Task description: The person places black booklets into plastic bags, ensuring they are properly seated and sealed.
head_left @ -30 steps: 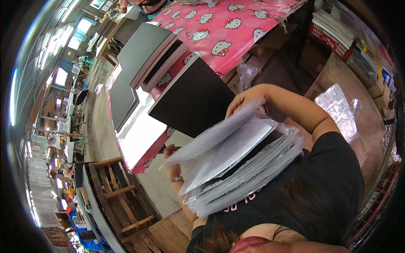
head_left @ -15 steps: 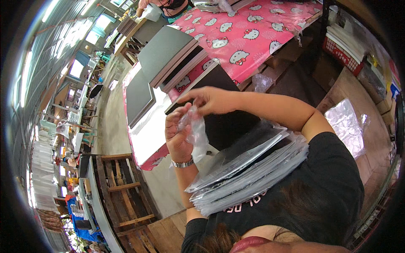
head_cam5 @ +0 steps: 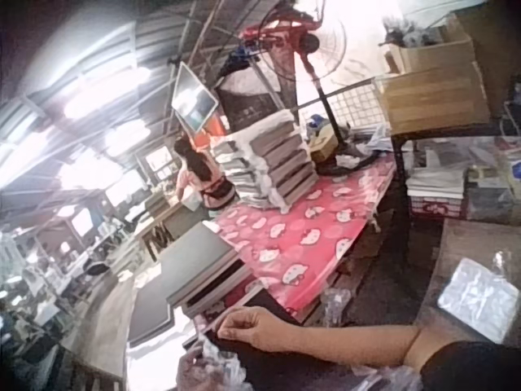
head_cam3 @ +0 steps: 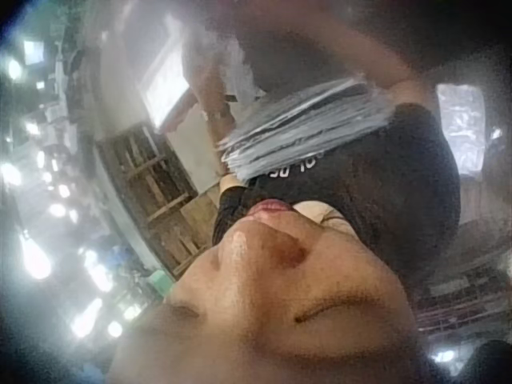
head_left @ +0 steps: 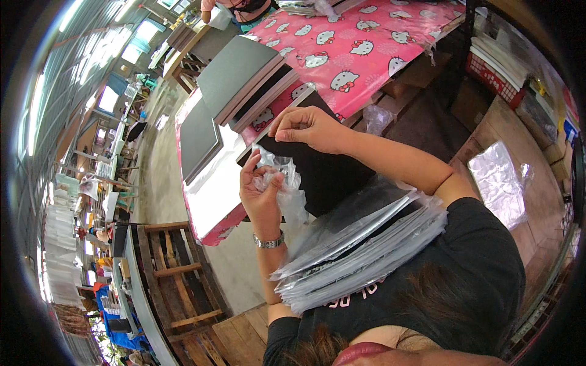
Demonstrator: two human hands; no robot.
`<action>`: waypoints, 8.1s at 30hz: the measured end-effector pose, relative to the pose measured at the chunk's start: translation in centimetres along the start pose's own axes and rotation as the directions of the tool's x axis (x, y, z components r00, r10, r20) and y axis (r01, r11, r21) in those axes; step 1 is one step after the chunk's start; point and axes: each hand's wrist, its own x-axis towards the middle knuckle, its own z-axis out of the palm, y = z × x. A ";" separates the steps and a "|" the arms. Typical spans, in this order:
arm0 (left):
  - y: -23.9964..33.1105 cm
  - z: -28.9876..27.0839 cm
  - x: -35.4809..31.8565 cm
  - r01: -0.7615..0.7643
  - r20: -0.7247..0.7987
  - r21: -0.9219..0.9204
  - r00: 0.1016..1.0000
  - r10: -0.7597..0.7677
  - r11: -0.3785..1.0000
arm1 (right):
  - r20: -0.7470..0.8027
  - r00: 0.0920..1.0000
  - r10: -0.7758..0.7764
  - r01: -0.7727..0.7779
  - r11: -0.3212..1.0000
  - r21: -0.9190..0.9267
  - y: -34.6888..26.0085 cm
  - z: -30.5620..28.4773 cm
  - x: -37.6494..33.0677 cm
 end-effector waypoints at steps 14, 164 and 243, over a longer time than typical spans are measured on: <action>1.2 -0.5 -0.3 -0.048 0.009 0.020 0.999 0.048 0.999 | 0.242 0.949 0.200 -0.119 0.943 -0.312 -1.2 0.9 -0.6; 7.2 3.5 -4.8 -0.252 0.071 0.673 0.958 0.278 0.695 | 0.286 0.954 -0.085 0.240 0.790 -0.565 -9.9 5.0 -1.2; 2.6 1.4 1.5 -0.040 -0.205 -0.177 0.979 0.003 0.983 | -0.159 0.961 -0.226 0.109 0.839 -0.533 -2.4 1.7 1.2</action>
